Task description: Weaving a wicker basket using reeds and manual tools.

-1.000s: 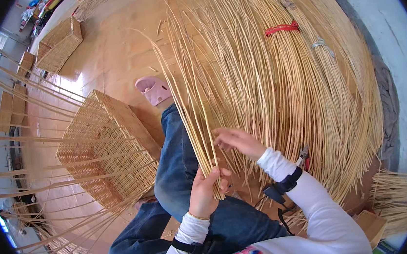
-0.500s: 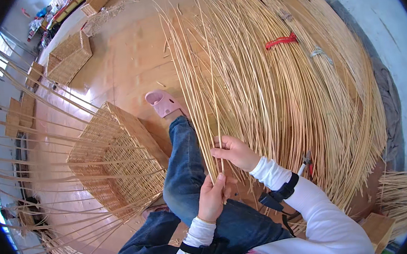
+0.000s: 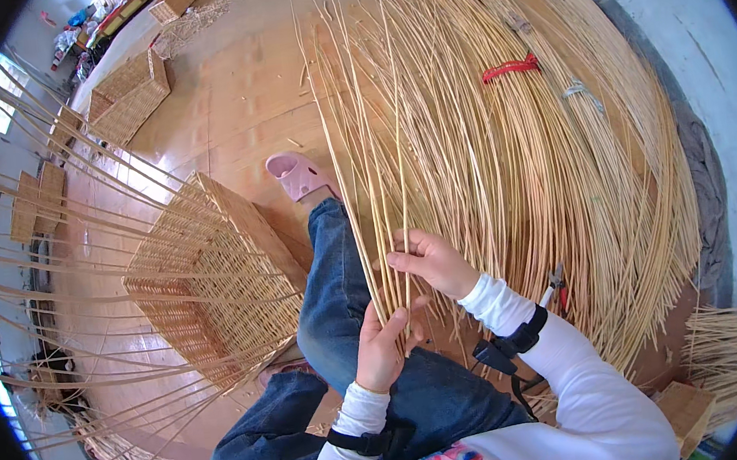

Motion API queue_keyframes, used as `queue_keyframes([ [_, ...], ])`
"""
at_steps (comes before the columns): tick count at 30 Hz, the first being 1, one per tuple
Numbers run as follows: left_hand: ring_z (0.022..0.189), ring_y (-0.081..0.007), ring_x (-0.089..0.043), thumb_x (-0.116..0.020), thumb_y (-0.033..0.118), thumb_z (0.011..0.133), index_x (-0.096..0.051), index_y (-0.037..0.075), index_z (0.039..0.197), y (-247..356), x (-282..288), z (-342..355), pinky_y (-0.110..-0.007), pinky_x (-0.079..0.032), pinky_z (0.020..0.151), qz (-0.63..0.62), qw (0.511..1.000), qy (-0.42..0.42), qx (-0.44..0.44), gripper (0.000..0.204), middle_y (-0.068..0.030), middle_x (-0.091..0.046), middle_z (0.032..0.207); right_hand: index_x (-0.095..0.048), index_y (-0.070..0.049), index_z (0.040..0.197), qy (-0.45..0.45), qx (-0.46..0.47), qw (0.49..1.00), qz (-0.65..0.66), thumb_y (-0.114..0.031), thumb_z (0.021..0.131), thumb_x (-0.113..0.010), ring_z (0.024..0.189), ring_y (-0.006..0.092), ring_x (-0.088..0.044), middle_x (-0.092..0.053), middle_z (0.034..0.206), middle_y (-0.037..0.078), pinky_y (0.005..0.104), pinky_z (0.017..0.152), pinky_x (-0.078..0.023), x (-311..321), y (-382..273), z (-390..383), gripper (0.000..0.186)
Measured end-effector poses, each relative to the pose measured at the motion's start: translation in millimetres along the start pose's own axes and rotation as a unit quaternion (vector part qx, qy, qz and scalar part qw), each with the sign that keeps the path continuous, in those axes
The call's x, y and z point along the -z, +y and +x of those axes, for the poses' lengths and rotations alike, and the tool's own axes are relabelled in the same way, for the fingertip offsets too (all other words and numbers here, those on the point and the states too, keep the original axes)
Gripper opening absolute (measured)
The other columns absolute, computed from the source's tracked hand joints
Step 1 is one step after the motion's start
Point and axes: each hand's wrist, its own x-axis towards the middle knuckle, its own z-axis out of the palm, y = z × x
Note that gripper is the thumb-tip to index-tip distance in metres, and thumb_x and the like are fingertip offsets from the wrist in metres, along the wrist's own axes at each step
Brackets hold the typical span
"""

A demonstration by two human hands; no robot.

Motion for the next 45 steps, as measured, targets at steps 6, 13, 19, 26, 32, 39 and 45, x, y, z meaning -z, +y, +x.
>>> queue_keyframes([
  [6, 0.068, -0.0155, -0.062, -0.048, 0.004, 0.097, -0.040, 0.008, 0.134, -2, 6, 2, -0.023, -0.049, 0.052, -0.015, 1.000, -0.023, 0.006, 0.038, -0.0205, -0.062, 0.116, -0.056, -0.002, 0.120, -0.023, 0.007, 1.000, 0.015, -0.014, 0.096, -0.057, 0.084, 0.0100, -0.063, -0.067, 0.097, 0.004, 0.0262, 0.077, -0.052, -1, -3, 0, 0.026],
  [13, 0.068, -0.0157, -0.062, -0.052, 0.009, 0.098, -0.041, 0.008, 0.133, -4, 7, 3, -0.024, -0.049, 0.052, 0.021, 0.999, -0.031, 0.020, 0.037, -0.0175, -0.063, 0.116, -0.055, -0.003, 0.118, -0.028, -0.033, 0.999, -0.004, -0.014, 0.094, -0.060, 0.087, 0.0106, -0.062, -0.066, 0.103, 0.006, 0.0272, 0.078, -0.052, 0, 0, 1, 0.026],
  [19, 0.065, -0.0108, -0.058, -0.050, 0.011, 0.099, -0.048, 0.005, 0.124, -4, 5, 4, -0.021, -0.044, 0.051, 0.048, 0.998, -0.048, 0.011, 0.026, -0.0148, -0.065, 0.113, -0.049, -0.003, 0.117, -0.046, -0.042, 0.996, 0.065, -0.012, 0.093, -0.061, 0.088, 0.0135, -0.063, -0.064, 0.109, 0.011, 0.0292, 0.079, -0.053, -2, 3, 1, 0.029],
  [26, 0.056, -0.0103, -0.050, -0.043, 0.014, 0.102, -0.044, 0.006, 0.129, -5, 3, 4, -0.021, -0.042, 0.049, 0.096, 0.994, -0.057, 0.020, 0.028, -0.0181, -0.066, 0.106, -0.041, -0.002, 0.122, -0.075, -0.027, 0.994, 0.075, -0.008, 0.091, -0.058, 0.092, 0.0202, -0.065, -0.064, 0.109, 0.016, 0.0339, 0.081, -0.056, 2, 2, -1, 0.036],
  [32, 0.070, -0.0175, -0.063, -0.040, 0.014, 0.102, -0.038, 0.006, 0.139, -4, 2, 5, -0.028, -0.053, 0.061, 0.034, 0.999, -0.024, 0.009, 0.037, -0.0187, -0.064, 0.112, -0.037, -0.001, 0.126, -0.080, -0.037, 0.992, 0.093, -0.006, 0.091, -0.053, 0.098, 0.0255, -0.065, -0.061, 0.114, 0.021, 0.0383, 0.085, -0.055, 4, 0, -2, 0.038],
  [39, 0.081, -0.0226, -0.067, -0.041, 0.013, 0.102, -0.038, 0.006, 0.139, -3, 10, 7, -0.034, -0.057, 0.072, -0.009, 0.995, -0.079, 0.062, 0.038, -0.0197, -0.062, 0.118, -0.035, -0.001, 0.128, -0.109, -0.007, 0.990, 0.088, -0.010, 0.094, -0.054, 0.103, 0.0283, -0.064, -0.059, 0.119, 0.022, 0.0404, 0.088, -0.054, 7, -2, -5, 0.040],
  [45, 0.085, -0.0251, -0.067, -0.040, 0.013, 0.102, -0.038, 0.006, 0.137, -2, 10, 9, -0.036, -0.058, 0.077, -0.019, 0.991, -0.100, 0.091, 0.036, -0.0206, -0.060, 0.122, -0.036, -0.001, 0.128, -0.079, -0.055, 0.993, 0.067, -0.010, 0.092, -0.059, 0.099, 0.0269, -0.065, -0.062, 0.109, 0.019, 0.0390, 0.084, -0.056, 9, 2, -4, 0.043],
])
